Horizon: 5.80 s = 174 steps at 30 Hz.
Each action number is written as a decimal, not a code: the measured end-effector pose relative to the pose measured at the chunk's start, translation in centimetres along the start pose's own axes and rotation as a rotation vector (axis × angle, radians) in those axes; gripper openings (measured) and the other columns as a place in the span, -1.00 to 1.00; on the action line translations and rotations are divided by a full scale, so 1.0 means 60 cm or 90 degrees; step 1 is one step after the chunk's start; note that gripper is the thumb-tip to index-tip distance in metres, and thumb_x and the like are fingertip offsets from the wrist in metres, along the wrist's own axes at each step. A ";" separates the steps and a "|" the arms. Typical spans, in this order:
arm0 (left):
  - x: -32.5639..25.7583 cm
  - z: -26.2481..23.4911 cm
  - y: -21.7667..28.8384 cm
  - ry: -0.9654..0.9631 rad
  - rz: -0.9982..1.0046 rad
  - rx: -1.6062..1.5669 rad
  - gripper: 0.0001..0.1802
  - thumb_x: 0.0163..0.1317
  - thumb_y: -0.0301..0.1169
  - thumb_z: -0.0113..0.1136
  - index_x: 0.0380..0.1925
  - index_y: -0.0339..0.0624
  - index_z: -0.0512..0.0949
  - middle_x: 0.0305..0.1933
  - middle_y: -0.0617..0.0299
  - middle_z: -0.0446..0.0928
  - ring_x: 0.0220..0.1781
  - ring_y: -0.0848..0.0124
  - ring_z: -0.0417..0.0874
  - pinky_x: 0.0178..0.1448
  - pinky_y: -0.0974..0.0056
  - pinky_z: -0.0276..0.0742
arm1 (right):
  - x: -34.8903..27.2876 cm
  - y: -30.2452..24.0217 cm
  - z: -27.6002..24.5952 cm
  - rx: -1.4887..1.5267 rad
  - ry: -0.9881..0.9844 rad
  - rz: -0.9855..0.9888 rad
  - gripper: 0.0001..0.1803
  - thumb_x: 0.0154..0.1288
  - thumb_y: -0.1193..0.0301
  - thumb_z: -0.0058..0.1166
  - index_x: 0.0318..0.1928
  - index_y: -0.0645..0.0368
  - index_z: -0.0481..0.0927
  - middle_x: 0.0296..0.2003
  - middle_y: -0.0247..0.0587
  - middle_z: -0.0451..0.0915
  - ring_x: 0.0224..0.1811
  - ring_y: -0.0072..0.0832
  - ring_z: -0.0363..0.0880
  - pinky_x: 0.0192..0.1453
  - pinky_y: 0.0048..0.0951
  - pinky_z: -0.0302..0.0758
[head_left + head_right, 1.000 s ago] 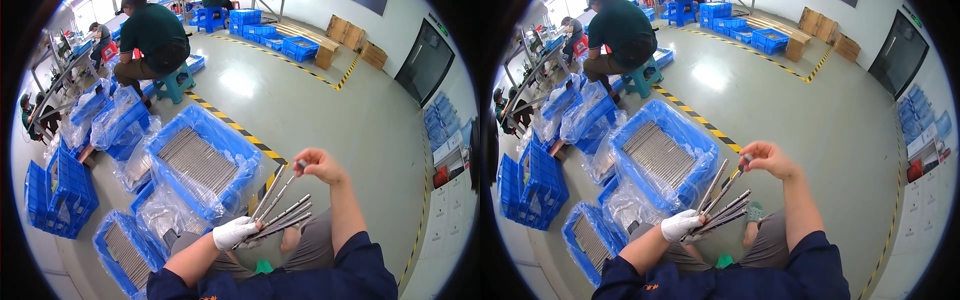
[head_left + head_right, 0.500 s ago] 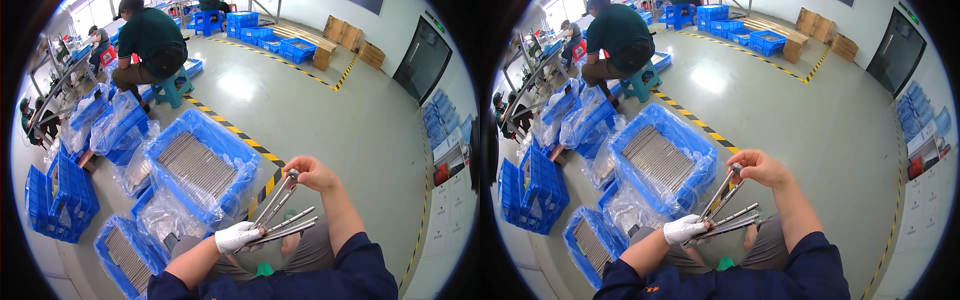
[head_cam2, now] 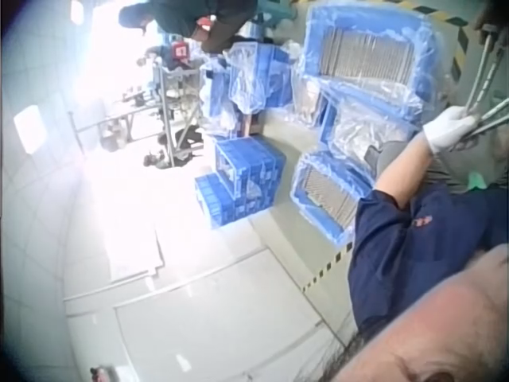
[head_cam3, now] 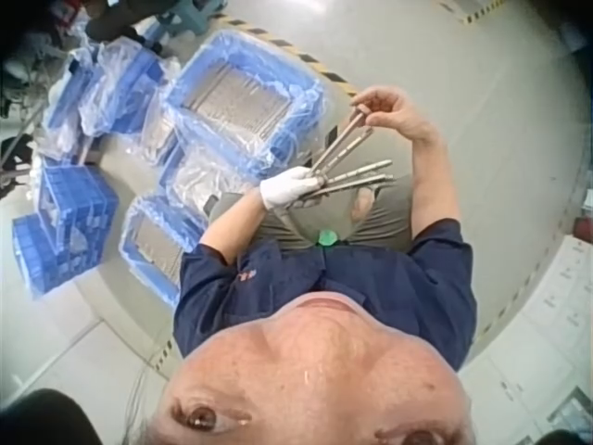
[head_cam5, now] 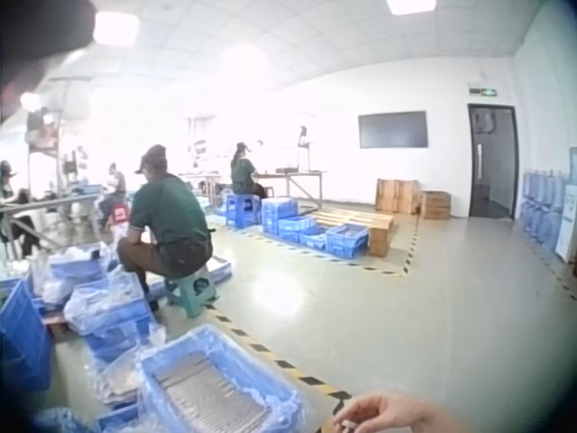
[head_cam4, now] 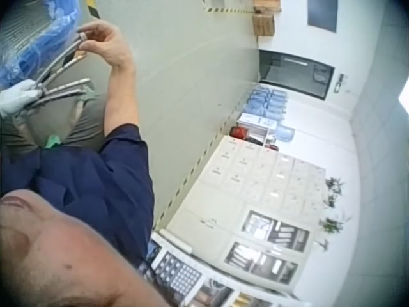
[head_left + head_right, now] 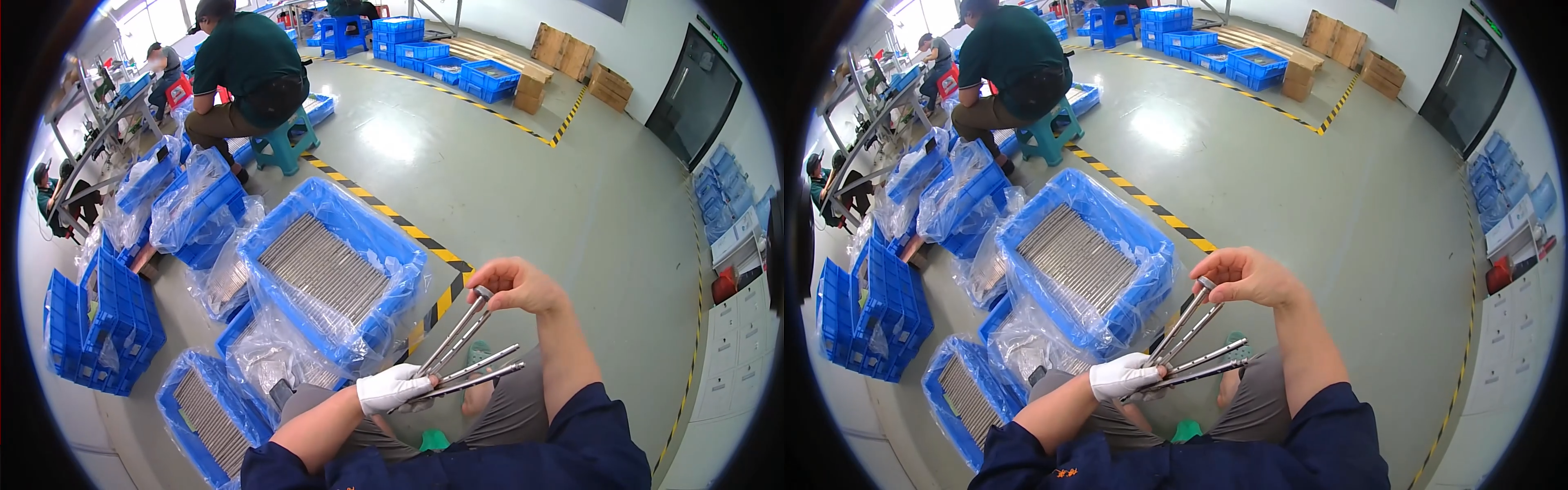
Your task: Inspecting and capping long metal rods in a hardware manufacturing facility.
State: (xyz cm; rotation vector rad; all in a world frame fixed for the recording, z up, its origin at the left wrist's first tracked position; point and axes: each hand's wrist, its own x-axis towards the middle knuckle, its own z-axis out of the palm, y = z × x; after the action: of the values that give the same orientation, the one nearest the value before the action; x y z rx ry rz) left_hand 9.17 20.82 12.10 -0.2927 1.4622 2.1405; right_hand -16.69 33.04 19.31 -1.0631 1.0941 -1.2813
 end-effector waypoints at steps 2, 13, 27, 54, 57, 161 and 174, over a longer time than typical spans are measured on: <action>0.005 -0.001 -0.008 0.035 -0.009 0.008 -0.60 0.35 0.00 -0.03 -0.36 -0.12 0.48 -0.59 0.40 0.40 -0.63 0.68 0.28 -0.58 0.52 0.14 | -0.005 -0.009 0.003 -0.043 0.010 -0.004 -0.61 0.05 0.68 0.23 -0.05 0.27 0.54 -0.18 -0.22 0.60 -0.13 -0.53 0.57 -0.05 -0.49 0.54; 0.028 -0.006 -0.019 0.125 0.056 0.213 -0.57 0.33 0.00 -0.06 -0.30 -0.15 0.53 -0.58 0.32 0.42 -0.54 0.51 0.42 -0.44 0.31 0.37 | -0.010 0.026 -0.008 -0.207 0.109 0.077 -0.63 0.01 0.58 0.26 -0.09 0.20 0.58 -0.27 -0.35 0.59 -0.28 -0.63 0.54 -0.15 -0.58 0.51; 0.000 0.027 -0.007 0.105 0.266 -0.399 -0.72 0.11 -0.26 0.29 -0.34 -0.12 0.41 -0.59 0.30 0.41 -0.62 0.50 0.43 -0.55 0.36 0.37 | 0.005 0.072 -0.118 0.051 0.422 0.004 -0.58 0.37 0.25 0.01 0.12 0.23 0.40 -0.23 -0.27 0.55 -0.29 -0.62 0.51 -0.09 -0.56 0.51; -0.720 -0.242 -0.618 1.156 -0.571 0.731 -0.89 0.06 -0.46 0.07 -0.37 -0.05 0.48 -0.43 0.12 0.57 -0.35 0.10 0.62 -0.27 0.06 0.51 | -0.038 0.122 -0.166 -0.064 0.637 0.153 -0.69 0.26 0.20 0.16 -0.08 0.09 0.54 -0.28 -0.38 0.56 -0.35 -0.68 0.49 -0.19 -0.62 0.51; -0.728 -0.288 -0.639 1.032 -0.544 0.767 -0.87 0.16 -0.43 -0.02 -0.30 0.03 0.49 -0.34 0.15 0.58 -0.25 0.15 0.63 -0.21 0.06 0.46 | -0.112 0.124 -0.189 -0.073 0.711 0.181 -0.66 0.21 0.14 0.21 -0.10 0.04 0.55 -0.26 -0.42 0.56 -0.34 -0.72 0.48 -0.18 -0.63 0.50; 0.016 -0.656 -0.045 0.914 -0.299 0.994 -0.57 0.11 -0.42 -0.07 0.05 -0.10 0.42 0.08 0.05 0.43 0.09 0.13 0.49 0.12 0.08 0.42 | -0.091 0.127 0.007 -0.026 0.553 0.101 -0.59 0.14 0.44 0.26 -0.01 0.26 0.46 -0.23 -0.24 0.55 -0.32 -0.64 0.47 -0.16 -0.61 0.45; 0.012 -0.656 -0.027 0.925 -0.311 0.947 -0.47 0.02 -0.34 0.07 0.08 -0.14 0.40 0.10 -0.03 0.44 0.10 0.08 0.51 0.16 0.11 0.43 | -0.078 0.126 0.014 0.000 0.543 0.132 -0.58 0.12 0.48 0.26 0.00 0.26 0.46 -0.22 -0.26 0.55 -0.30 -0.66 0.45 -0.16 -0.63 0.42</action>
State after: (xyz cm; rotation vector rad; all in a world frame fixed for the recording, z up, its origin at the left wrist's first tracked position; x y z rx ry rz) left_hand 4.95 -14.44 -4.96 -1.4542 2.7110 -0.2012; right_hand -14.49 37.81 12.13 -0.3535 1.7737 -1.5991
